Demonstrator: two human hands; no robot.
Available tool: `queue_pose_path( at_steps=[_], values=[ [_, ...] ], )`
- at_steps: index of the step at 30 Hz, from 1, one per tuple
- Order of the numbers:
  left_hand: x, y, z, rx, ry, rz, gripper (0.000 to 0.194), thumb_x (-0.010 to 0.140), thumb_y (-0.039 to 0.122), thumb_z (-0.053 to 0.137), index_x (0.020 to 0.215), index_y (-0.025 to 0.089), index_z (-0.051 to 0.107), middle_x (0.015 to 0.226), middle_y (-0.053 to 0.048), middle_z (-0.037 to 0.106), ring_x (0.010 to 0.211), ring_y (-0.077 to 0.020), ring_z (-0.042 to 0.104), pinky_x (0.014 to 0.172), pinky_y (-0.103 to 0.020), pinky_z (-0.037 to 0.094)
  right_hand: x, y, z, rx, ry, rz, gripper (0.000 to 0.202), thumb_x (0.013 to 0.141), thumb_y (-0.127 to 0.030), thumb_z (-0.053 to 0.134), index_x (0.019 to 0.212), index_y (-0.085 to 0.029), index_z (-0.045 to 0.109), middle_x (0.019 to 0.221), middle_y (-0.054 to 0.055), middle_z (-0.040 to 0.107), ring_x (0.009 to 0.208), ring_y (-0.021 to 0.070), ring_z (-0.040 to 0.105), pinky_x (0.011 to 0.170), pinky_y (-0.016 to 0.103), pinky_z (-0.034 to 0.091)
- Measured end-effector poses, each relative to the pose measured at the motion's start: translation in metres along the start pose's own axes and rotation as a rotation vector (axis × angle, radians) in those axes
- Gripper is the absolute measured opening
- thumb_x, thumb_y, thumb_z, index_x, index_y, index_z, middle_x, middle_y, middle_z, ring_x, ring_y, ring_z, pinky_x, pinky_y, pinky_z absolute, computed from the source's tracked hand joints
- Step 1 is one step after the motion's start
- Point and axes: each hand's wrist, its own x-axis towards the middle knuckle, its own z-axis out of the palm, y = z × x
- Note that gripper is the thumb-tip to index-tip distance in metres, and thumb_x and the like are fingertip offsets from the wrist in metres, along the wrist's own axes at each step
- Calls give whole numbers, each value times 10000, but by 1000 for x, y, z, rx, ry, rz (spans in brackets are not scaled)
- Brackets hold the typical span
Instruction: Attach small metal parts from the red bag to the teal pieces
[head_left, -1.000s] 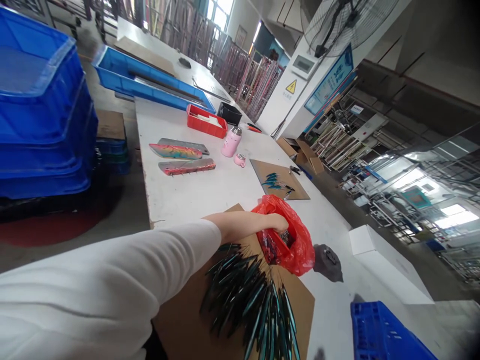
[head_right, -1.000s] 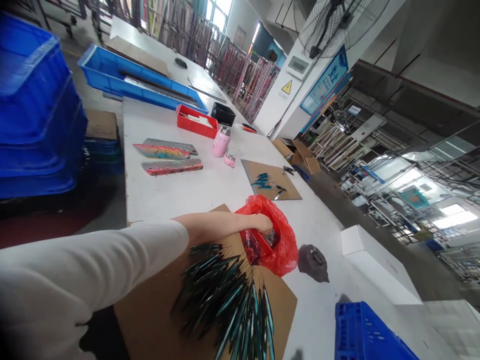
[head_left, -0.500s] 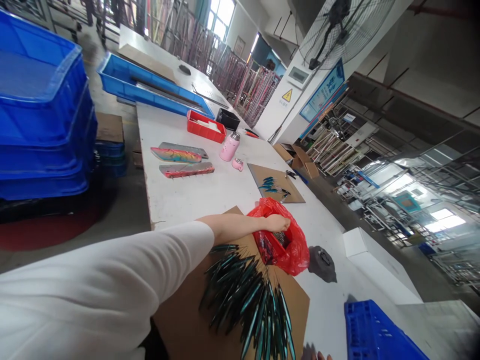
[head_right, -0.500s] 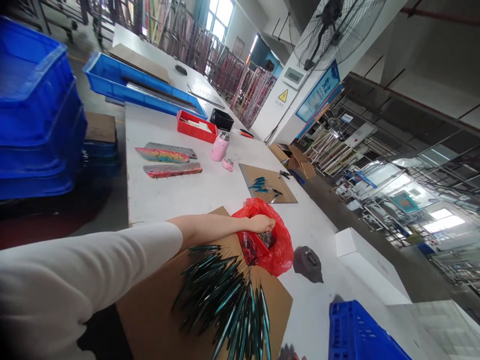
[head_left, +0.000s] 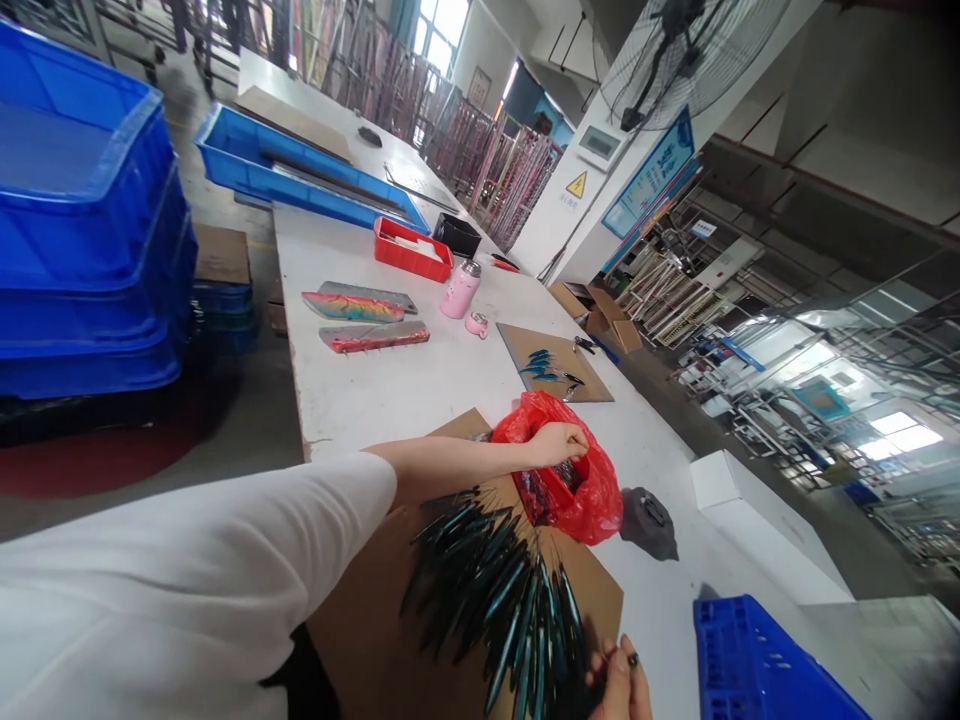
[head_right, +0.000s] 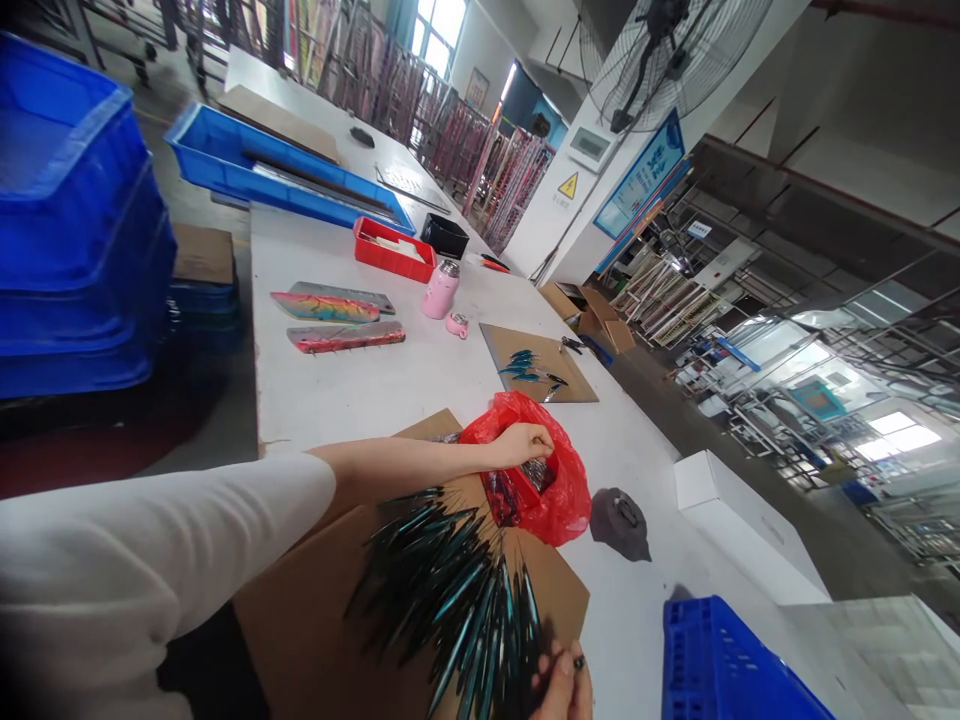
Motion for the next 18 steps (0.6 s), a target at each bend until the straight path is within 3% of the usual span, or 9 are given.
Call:
queue_pose_path(
  at_steps=[3, 5, 8, 11, 14, 18],
  values=[
    [-33, 13, 24, -145, -124, -58, 195, 777, 271, 504, 895, 118, 533, 768, -49, 620, 667, -96, 589, 625, -218, 460, -16, -12, 12, 109, -64, 14, 213, 619, -417, 640, 793, -298, 605, 731, -10, 607, 480, 131, 479, 370, 287, 394],
    [-57, 20, 42, -312, -224, -110, 205, 746, 283, 554, 867, 118, 536, 763, -41, 611, 668, -90, 587, 641, -221, 458, -26, -23, 18, 163, -105, 12, 190, 626, -382, 649, 739, -237, 602, 701, -17, 591, 466, 82, 414, 370, 236, 344],
    [-84, 27, 60, -486, -337, -155, 211, 691, 269, 620, 815, 113, 552, 729, -14, 587, 664, -77, 564, 662, -214, 439, -35, -33, 25, 190, -181, 8, 245, 684, -376, 602, 826, -177, 606, 761, 2, 598, 503, 55, 394, 407, 202, 308],
    [-95, 27, 68, -490, -401, -148, 176, 686, 231, 625, 804, 115, 565, 702, 3, 570, 655, -65, 542, 658, -195, 420, -37, -35, 27, 197, -215, -20, 298, 723, -378, 559, 897, -138, 588, 801, 24, 598, 522, 52, 400, 427, 201, 291],
    [-100, 24, 71, -476, -432, -143, 148, 708, 210, 602, 817, 115, 566, 706, 1, 568, 650, -61, 538, 647, -184, 414, -37, -35, 26, 190, -156, -54, 247, 704, -356, 587, 817, -137, 575, 737, 2, 588, 512, 50, 405, 434, 200, 279],
    [-106, 19, 73, -476, -494, -154, 272, 721, 244, 596, 966, 141, 539, 750, -6, 584, 633, -71, 548, 630, -201, 428, -37, -37, 26, 173, -117, -67, 198, 697, -340, 599, 744, -153, 553, 676, -37, 562, 515, 50, 407, 450, 196, 284]
  ],
)
